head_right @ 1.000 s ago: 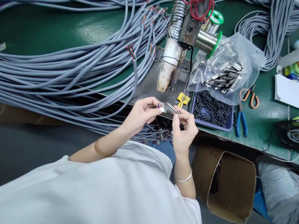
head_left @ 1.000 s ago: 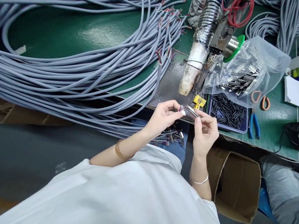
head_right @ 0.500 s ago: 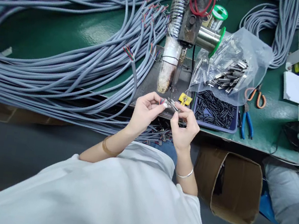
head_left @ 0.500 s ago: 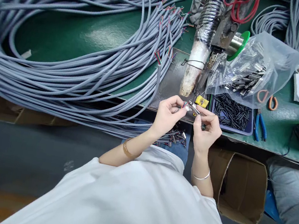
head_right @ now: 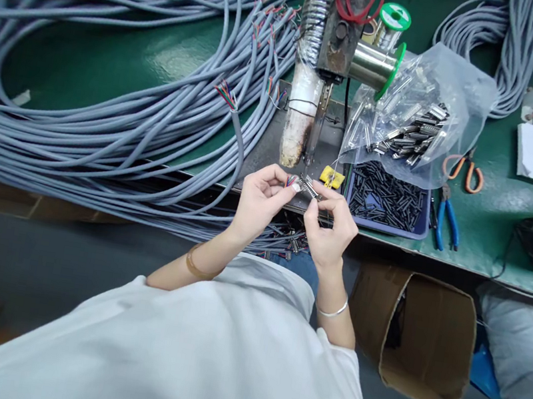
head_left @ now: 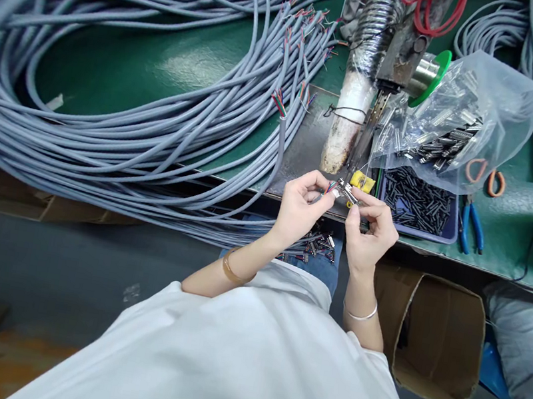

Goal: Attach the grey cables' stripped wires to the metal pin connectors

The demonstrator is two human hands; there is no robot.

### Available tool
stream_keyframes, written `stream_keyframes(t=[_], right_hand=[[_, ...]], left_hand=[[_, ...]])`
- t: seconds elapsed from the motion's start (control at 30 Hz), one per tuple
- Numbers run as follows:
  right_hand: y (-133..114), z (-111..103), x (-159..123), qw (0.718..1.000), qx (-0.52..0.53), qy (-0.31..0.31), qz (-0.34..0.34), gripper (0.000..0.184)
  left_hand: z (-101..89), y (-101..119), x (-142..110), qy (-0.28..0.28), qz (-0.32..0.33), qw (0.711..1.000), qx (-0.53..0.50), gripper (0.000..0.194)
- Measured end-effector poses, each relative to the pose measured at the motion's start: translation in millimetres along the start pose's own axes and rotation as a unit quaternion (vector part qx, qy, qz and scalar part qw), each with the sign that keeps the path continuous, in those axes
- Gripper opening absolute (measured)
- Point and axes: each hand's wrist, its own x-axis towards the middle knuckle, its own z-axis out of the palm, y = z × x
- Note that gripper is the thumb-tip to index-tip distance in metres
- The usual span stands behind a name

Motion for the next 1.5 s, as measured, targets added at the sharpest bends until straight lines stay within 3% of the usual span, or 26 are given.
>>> stream_keyframes(t=[0.2,0.37,0.7,0.97,1.23,1.5], right_hand=[[-5,0,5,0.999,-0.018,0.000,-0.033,0.014],[-2,-2,2,0.999,-0.014,-0.014,-0.051,0.016],[-2,-5,1,0.999,0.013,-0.019,0.032,0.011],[-3,-3,5,1.000,-0.005,-0.025,0.014,0.011],[-8,-5,12,0.999,-0.023,-0.046,-0.002,0.012],[-8,-11,11,0.997,-0.035,-0.066,-0.016,0.014]], left_hand=[[-0.1,2,1,0.005,0.022,1.000,0.006,0.017],[-2.2,-1,1,0.000,0.000,1.000,-0.001,0.018],[-4.4,7,-2,-0.033,0.008,0.999,0.020,0.019],[-7.0,5,2,-0.032,0.017,0.999,0.040,0.017],[-9.6,14,4,-0.040,-0.010,0.998,0.037,0.021],[-14.7,5,4,-0.067,-0.038,0.996,0.045,0.020]])
